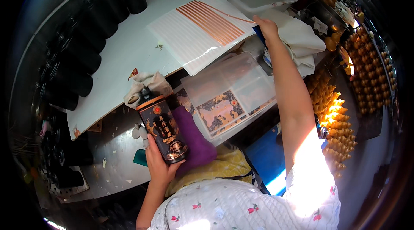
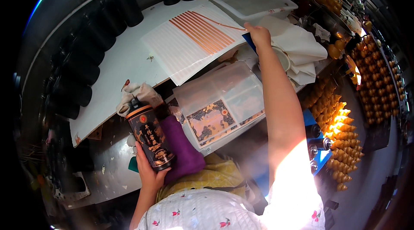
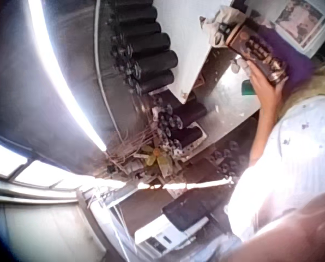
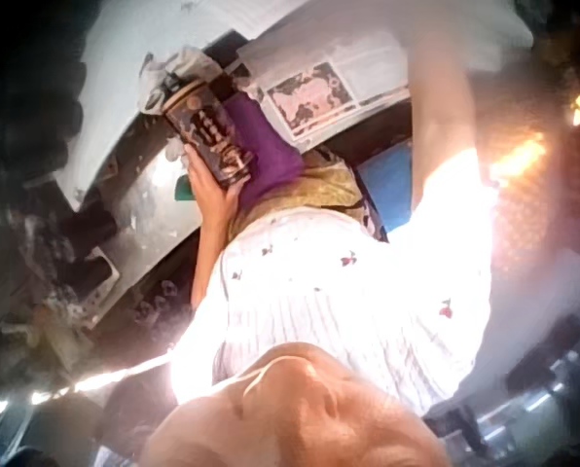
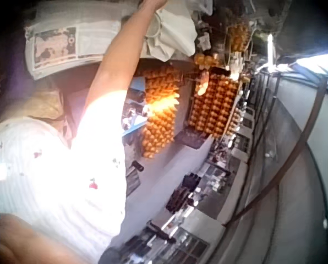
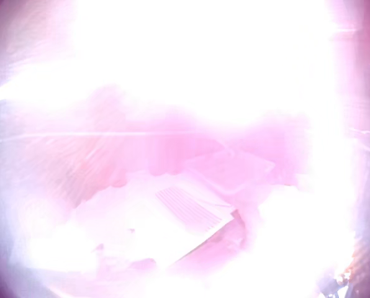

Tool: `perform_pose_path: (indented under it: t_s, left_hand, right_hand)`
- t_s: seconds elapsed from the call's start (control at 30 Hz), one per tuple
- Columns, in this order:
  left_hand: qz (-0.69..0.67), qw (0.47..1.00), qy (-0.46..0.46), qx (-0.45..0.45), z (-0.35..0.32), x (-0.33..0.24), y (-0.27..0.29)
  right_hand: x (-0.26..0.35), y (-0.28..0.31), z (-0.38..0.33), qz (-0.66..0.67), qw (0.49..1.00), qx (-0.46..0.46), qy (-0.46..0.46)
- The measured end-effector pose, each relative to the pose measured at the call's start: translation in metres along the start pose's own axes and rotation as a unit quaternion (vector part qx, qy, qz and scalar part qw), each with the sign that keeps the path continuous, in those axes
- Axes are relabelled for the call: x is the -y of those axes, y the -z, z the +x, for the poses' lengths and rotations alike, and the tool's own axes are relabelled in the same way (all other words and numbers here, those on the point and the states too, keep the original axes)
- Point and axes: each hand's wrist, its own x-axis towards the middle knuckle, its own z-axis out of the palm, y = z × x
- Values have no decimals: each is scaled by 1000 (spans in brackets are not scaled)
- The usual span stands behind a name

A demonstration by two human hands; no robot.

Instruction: The person wraps a thin orange band around the top and bottom edges of a black cylindrical container. They rotate the container to align the band, press it into place, and repeat the process on the opposite edge. The container is handled one at a time and placed back on the work surface after each wrap.

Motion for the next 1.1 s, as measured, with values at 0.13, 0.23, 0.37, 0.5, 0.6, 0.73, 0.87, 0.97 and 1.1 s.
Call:
perform_pose_path:
  t_s: [0.13,0.23,0.37,0.5,0.6,0.73,0.87,0.97,1.1]
  left_hand:
    - [-25,999,15,16,2,0,2]
    - [43,999,-14,-14,5,5,-1]
    - [-12,1000,8,17,5,4,3]
    - [11,1000,-16,20,9,8,2]
    - [32,998,-19,43,10,12,1]
    - [32,998,-14,50,13,11,1]
    - [44,998,-12,35,9,9,1]
    - [54,998,-19,23,7,9,1]
    - [65,997,-18,23,5,11,1]
  right_hand:
    - [-19,-1,12,-29,997,-59,41]
    - [-3,14,-2,-22,962,-162,217]
    - [52,15,-101,201,945,-3,259]
    - [86,41,-198,231,939,43,250]
    - [103,61,-250,211,938,76,265]
    - [116,68,-300,168,939,119,277]
    - [119,71,-327,150,936,172,268]
    - [122,75,-342,147,934,200,257]
    - [123,77,-358,151,930,243,231]
